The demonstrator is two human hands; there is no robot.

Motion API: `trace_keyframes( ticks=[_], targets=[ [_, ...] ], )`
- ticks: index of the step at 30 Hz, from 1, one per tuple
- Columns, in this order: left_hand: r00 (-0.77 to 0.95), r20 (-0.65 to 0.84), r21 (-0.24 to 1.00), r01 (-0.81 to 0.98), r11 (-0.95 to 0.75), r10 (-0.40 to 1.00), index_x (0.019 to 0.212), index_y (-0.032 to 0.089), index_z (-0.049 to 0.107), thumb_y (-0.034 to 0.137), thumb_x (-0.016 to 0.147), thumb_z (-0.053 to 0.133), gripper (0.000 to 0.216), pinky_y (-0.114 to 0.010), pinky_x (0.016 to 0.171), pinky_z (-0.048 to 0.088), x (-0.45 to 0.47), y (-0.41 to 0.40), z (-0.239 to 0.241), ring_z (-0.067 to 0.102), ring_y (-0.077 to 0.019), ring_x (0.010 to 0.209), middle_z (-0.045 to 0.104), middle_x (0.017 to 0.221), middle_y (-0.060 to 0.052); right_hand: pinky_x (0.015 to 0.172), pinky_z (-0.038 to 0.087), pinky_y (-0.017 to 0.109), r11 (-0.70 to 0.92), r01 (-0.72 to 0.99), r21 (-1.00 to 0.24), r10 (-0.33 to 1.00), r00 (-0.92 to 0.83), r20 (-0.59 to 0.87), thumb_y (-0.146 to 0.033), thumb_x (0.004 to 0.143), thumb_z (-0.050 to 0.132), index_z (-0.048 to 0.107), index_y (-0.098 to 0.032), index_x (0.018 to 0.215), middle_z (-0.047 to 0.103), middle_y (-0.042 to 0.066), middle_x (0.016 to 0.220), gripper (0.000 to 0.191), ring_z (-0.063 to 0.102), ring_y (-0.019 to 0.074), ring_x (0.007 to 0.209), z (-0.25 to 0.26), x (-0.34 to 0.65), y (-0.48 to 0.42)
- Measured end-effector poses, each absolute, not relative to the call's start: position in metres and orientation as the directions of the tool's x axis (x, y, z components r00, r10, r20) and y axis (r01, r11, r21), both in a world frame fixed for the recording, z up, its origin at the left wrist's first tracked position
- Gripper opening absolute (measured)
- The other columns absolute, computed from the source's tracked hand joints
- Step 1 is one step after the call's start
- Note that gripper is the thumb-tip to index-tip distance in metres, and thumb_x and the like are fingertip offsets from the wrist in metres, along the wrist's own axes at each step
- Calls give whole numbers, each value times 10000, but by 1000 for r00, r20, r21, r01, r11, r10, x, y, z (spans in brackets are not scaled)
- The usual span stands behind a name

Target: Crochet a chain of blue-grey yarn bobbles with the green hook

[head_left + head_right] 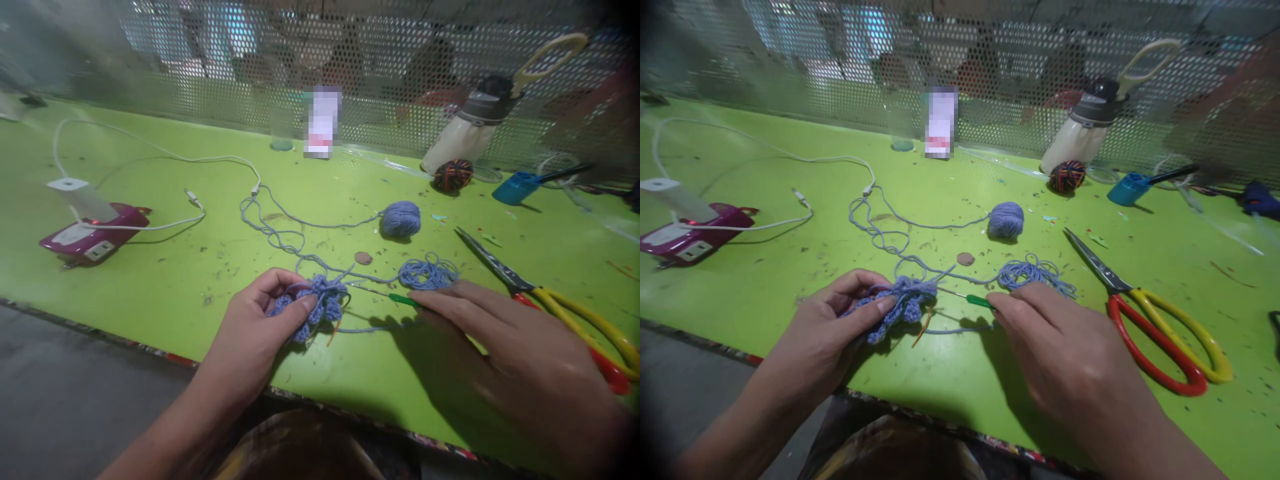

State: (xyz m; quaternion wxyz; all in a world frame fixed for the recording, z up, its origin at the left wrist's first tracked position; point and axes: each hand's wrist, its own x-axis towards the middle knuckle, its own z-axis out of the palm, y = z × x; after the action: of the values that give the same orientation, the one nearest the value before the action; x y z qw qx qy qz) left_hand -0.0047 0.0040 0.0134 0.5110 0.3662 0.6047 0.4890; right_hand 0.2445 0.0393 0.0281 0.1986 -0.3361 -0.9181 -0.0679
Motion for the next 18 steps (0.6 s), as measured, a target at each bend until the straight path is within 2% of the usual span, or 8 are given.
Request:
trace_keyframes(
  ticks=[2, 5, 8, 11, 14, 16, 18],
  targets=[
    [-216, -252, 968, -46, 248, 943, 807, 193, 638, 293, 736, 757, 171, -198, 553, 389, -4, 4, 14, 525, -104, 633, 615, 718, 21, 615, 508, 316, 753, 653, -81, 617, -659, 430, -185, 935, 486, 605, -203, 1074, 700, 91, 955, 184, 669, 221, 764, 32, 246, 36],
    [-226, -238, 971, -34, 237, 944, 802, 194, 644, 286, 731, 762, 166, -201, 558, 394, -4, 4, 13, 538, -110, 647, 627, 735, 15, 607, 530, 301, 698, 664, -268, 704, -568, 425, -240, 934, 520, 599, -272, 1075, 718, 37, 951, 165, 685, 213, 765, 36, 245, 32],
    [-222, -249, 969, -51, 243, 943, 810, 192, 640, 288, 733, 766, 176, -196, 558, 392, -4, 3, 11, 540, -106, 646, 626, 739, 19, 537, 537, 275, 630, 638, -443, 776, -541, 323, -301, 939, 515, 656, -258, 976, 734, 33, 881, 151, 691, 205, 710, 39, 246, 39],
    [-200, -256, 966, -86, 243, 946, 825, 191, 638, 295, 739, 769, 188, -179, 565, 392, -5, 3, 9, 536, -90, 642, 621, 727, 31, 528, 544, 256, 497, 634, -592, 850, -493, 185, -315, 940, 499, 722, -228, 848, 748, 42, 818, 256, 703, 199, 697, 45, 251, 53],
    [-177, -251, 964, -132, 230, 952, 841, 184, 632, 284, 737, 776, 203, -170, 569, 401, -5, 4, 8, 544, -80, 641, 624, 734, 33, 534, 543, 258, 317, 672, -670, 908, -420, 9, -335, 904, 572, 762, -232, 902, 763, 45, 843, 216, 710, 197, 693, 53, 246, 57],
    [-156, -261, 958, -161, 237, 953, 854, 182, 625, 281, 730, 784, 225, -178, 560, 411, -5, 4, 8, 553, -82, 623, 625, 734, 30, 518, 525, 252, 284, 630, -722, 938, -338, 75, -341, 873, 611, 756, -230, 839, 760, 32, 791, 186, 699, 186, 652, 57, 230, 49],
    [-128, -273, 951, -182, 248, 953, 865, 178, 624, 289, 725, 789, 243, -187, 544, 418, -5, 3, 8, 558, -87, 597, 633, 724, 23, 496, 479, 236, 339, 613, -713, 900, -432, 56, -254, 868, 595, 741, -218, 778, 737, 16, 743, 175, 662, 158, 607, 58, 207, 39]
  ],
)
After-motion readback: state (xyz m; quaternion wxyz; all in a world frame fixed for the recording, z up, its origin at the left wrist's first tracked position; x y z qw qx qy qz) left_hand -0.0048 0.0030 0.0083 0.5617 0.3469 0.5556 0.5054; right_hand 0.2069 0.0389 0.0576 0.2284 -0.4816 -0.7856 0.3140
